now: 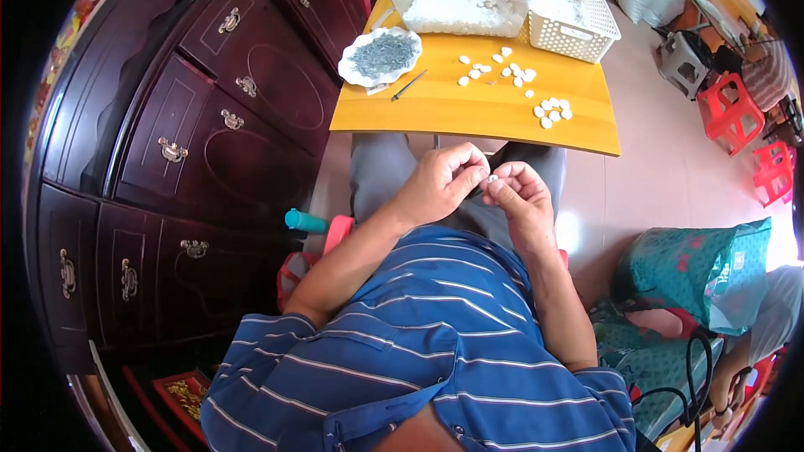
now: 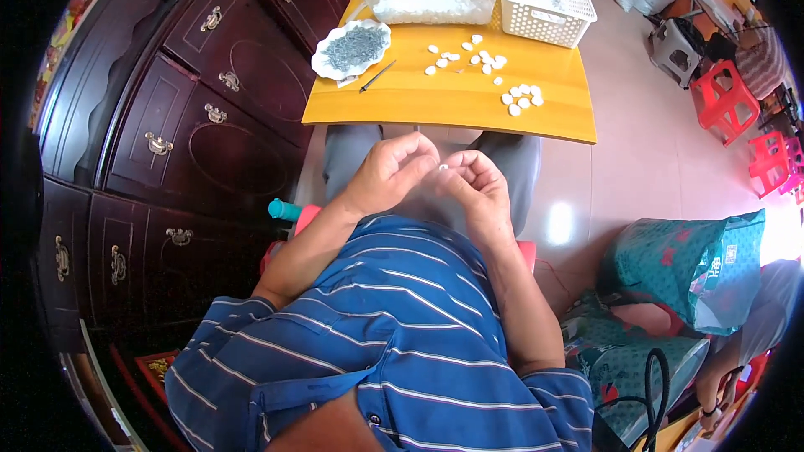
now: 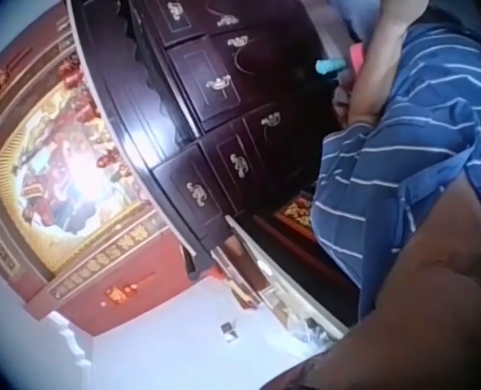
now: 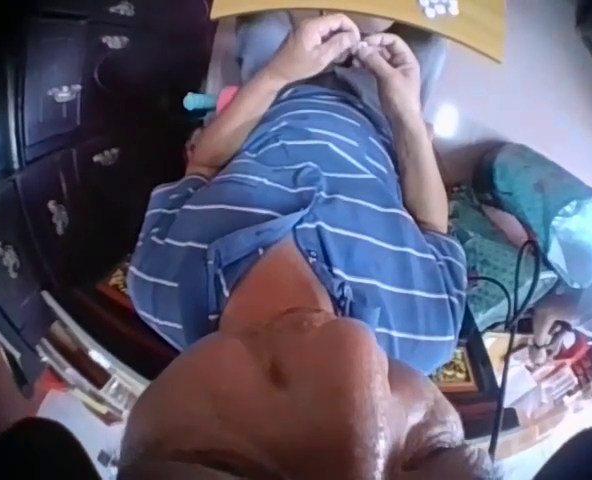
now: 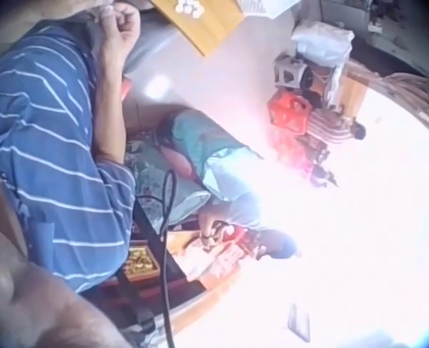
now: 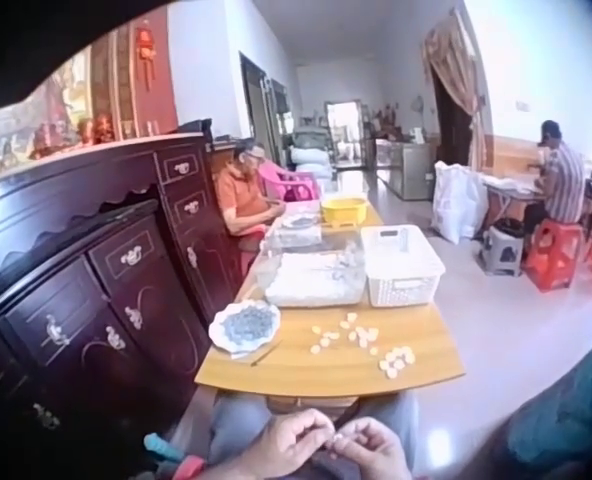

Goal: Assembling small white plastic components by manually inserting small metal pins.

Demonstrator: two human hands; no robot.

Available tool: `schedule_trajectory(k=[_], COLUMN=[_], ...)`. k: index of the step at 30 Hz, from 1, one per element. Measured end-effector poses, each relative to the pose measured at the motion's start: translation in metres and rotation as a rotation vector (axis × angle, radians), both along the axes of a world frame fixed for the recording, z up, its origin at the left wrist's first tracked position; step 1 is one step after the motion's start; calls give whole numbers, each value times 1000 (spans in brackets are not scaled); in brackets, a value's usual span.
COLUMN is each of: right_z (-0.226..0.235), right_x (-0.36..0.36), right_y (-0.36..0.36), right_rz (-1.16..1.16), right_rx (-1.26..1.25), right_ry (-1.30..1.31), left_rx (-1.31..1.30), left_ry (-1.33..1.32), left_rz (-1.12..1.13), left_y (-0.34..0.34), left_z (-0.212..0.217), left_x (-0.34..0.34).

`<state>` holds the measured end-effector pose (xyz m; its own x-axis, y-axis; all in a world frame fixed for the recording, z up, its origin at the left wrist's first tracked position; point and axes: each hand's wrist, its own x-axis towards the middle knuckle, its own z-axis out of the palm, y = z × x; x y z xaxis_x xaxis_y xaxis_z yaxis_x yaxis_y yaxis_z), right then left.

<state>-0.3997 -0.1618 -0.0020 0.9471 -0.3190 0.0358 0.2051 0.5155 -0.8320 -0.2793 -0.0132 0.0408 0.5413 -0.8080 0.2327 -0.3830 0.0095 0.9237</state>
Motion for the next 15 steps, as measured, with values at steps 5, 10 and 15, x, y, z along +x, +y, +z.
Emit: schedule_trajectory(k=[5,10,15], right_z=[-6,-4,1], right_x=[2,1,0], right_y=[-4,-1,0], right_rz=[-44,-96,-88], right_rx=[27,-16,-73], right_ry=[32,25,32], left_rx=[-12,-82,-85], left_ry=[-68,-106,-168], left_rz=[142,147,143], left_y=[0,-4,-5], left_z=[-5,-12,-5], left_x=[0,-3,-7])
